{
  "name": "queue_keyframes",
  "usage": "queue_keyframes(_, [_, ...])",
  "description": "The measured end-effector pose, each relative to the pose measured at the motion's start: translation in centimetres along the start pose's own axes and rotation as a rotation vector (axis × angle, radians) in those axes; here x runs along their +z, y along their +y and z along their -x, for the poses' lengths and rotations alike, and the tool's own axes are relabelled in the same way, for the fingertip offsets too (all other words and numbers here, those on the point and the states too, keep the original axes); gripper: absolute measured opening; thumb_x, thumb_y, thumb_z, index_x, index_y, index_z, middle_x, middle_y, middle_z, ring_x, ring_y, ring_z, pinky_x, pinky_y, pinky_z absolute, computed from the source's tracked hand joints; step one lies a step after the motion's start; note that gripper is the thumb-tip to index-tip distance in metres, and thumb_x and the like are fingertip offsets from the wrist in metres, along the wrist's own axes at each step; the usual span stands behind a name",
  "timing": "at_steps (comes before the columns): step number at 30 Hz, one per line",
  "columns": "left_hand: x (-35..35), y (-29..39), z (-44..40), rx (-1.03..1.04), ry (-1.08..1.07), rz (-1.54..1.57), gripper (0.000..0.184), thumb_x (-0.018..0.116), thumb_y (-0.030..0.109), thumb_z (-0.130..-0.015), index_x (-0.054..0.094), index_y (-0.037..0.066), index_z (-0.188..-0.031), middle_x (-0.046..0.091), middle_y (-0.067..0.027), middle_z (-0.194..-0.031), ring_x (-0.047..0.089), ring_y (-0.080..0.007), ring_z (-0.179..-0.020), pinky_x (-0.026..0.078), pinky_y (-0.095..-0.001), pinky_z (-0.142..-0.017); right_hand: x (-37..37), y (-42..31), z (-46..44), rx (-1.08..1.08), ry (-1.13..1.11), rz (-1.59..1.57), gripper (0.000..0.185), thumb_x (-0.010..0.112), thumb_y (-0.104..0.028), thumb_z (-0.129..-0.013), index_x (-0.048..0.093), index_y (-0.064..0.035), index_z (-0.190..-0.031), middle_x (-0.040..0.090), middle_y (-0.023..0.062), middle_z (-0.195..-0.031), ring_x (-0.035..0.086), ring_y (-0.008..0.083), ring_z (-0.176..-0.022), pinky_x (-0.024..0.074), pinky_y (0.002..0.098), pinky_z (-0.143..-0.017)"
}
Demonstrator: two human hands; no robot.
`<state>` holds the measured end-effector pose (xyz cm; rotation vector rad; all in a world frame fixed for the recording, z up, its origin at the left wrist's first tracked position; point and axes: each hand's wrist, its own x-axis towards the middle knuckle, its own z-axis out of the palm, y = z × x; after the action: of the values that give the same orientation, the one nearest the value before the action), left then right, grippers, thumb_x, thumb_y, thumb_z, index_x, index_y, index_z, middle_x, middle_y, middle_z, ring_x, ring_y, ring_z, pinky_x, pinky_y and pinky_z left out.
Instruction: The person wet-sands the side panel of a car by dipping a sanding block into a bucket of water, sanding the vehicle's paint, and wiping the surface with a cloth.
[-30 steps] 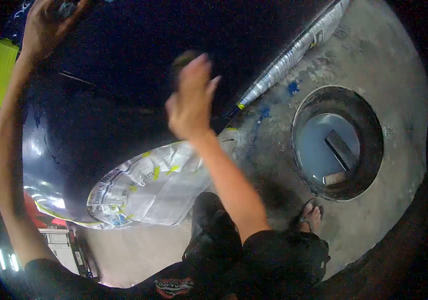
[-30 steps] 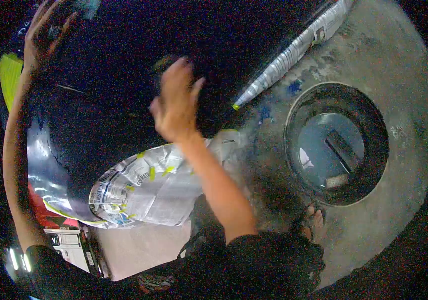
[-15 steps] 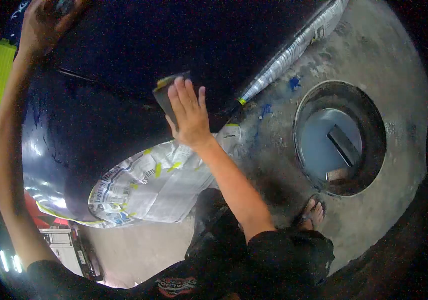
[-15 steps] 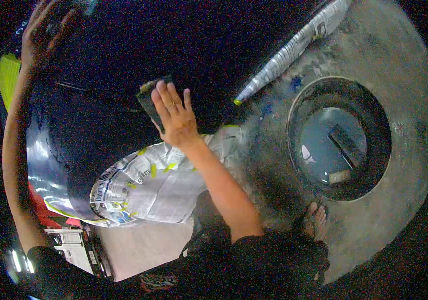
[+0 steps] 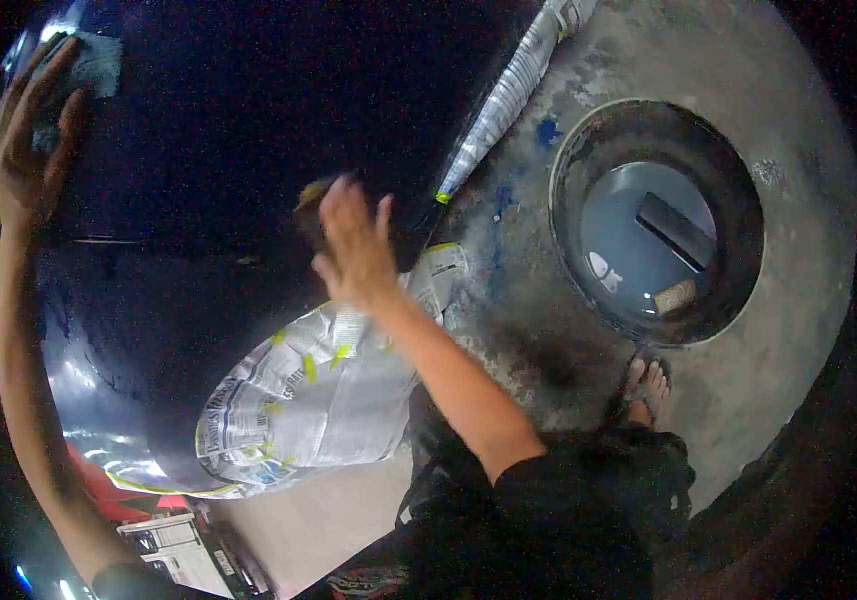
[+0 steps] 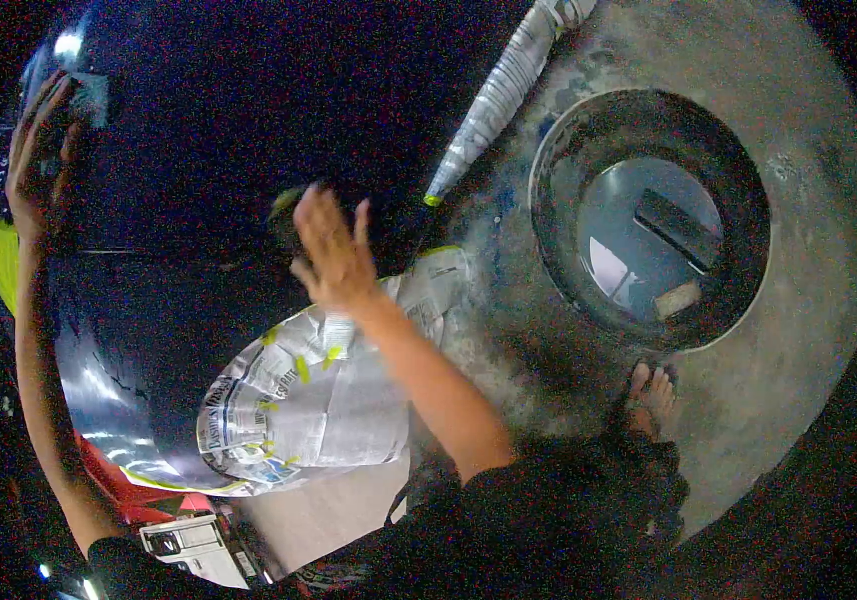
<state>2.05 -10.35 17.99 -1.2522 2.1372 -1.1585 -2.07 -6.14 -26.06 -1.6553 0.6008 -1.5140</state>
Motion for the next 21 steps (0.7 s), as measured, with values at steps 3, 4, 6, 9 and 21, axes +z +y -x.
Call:
queue_keyframes(3, [0.6,0.0,0.3,0.049,0.058,0.014,0.041,0.070,0.010,-0.097,0.068,0.014,-0.138,0.063,-0.0100,-0.144,0.057,-0.0279,-0.136,0.045,-0.0392,-0.113,-3.2,6.7,-8.5,0.243,0.312,-0.052,0.070,0.044,-0.030,-0.107,0.019,0.0024,-0.163,0.009,0.0246,-0.172,0.012,0.0411,-0.159,0.0067,0.0622,-0.126])
queue_keyframes(4, [0.7,-0.2,0.3,0.037,0.039,0.029,0.041,0.070,0.010,-0.097,0.067,0.013,-0.138,0.063,-0.0098,-0.144,0.057,-0.0279,-0.137,0.045,-0.0393,-0.113,-5.2,8.5,-12.3,0.346,0.372,-0.089,0.066,0.035,-0.033,-0.111,0.019,0.0059,-0.162,0.010,0.0273,-0.171,0.012,0.0411,-0.158,0.0105,0.0558,-0.128])
queue_keyframes(6, [0.3,-0.4,0.4,0.016,-0.009,0.054,0.041,0.070,0.010,-0.098,0.067,0.013,-0.138,0.063,-0.0095,-0.144,0.057,-0.0279,-0.137,0.044,-0.0394,-0.114,-6.6,10.5,-15.5,0.402,0.420,-0.193,0.069,0.032,-0.037,-0.111,0.022,0.0129,-0.158,0.012,0.0319,-0.168,0.012,0.0419,-0.158,0.0113,0.0499,-0.129])
queue_keyframes(9, [0.3,-0.2,0.2,-0.007,0.014,0.027,0.041,0.070,0.010,-0.098,0.067,0.013,-0.139,0.063,-0.0101,-0.144,0.057,-0.0281,-0.136,0.044,-0.0393,-0.114,-3.3,5.6,-8.7,0.410,0.372,-0.152,0.067,0.034,-0.032,-0.112,0.016,0.0090,-0.161,0.008,0.0278,-0.171,0.008,0.0393,-0.159,0.0083,0.0443,-0.130])
queue_keyframes(21, [0.3,-0.4,0.4,-0.007,-0.022,0.032,0.043,0.071,0.006,-0.095,0.066,0.009,-0.138,0.061,-0.0143,-0.145,0.058,-0.0304,-0.135,0.044,-0.0404,-0.113,-7.2,10.1,-15.6,0.525,0.439,-0.187,0.068,0.031,-0.039,-0.112,0.029,0.0109,-0.157,0.023,0.0290,-0.167,0.019,0.0384,-0.158,0.0122,0.0460,-0.129])
